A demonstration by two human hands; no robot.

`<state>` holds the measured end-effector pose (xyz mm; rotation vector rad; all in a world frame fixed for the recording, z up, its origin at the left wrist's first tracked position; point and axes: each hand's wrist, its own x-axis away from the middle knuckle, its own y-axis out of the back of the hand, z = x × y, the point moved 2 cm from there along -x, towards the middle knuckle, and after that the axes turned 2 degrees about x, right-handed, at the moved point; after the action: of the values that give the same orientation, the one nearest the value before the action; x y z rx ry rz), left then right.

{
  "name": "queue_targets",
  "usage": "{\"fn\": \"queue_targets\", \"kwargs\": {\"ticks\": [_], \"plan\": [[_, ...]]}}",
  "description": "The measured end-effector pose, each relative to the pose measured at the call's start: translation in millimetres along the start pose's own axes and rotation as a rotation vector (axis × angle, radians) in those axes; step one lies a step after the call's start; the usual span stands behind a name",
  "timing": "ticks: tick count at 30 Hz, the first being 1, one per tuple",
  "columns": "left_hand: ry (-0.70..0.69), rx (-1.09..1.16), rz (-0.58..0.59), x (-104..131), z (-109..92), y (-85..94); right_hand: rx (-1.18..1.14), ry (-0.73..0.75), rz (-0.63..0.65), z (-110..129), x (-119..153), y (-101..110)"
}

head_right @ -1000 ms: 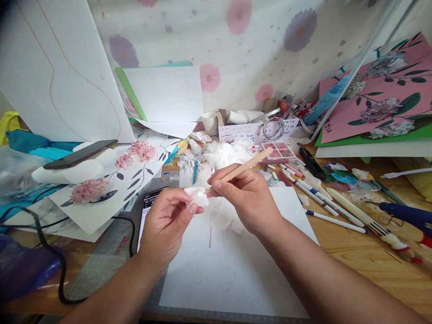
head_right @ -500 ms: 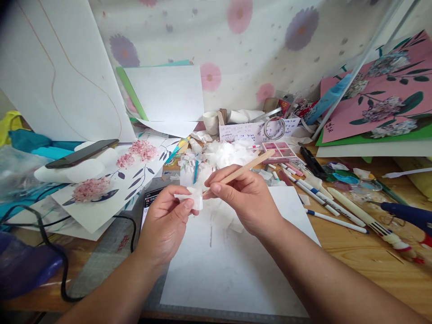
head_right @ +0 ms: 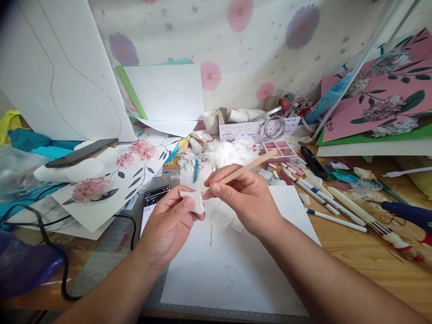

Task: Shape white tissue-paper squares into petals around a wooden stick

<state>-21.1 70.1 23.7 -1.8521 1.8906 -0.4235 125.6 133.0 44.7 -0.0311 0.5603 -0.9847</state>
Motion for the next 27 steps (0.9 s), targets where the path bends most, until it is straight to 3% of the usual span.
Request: {"fn": "queue_targets", "kwargs": {"ticks": [4,10,16,27], "plan": [[-0.012,0.034,0.006,0,-2,-0.3,-0.031,0.023,0.03,2,1,-2],[0.039,0.146,-0.04,-2,-2,-0.3,0.168,0.21,0.083,10,3,-9],[0.072,0.221,-0.062,-2,-3,-3.5,0.223,0.236,0.089,11,5,-11],[0.073,0.242,-0.003,0,-3,-5.0,0.222,0.206,0.068,9,5,-11]]}}
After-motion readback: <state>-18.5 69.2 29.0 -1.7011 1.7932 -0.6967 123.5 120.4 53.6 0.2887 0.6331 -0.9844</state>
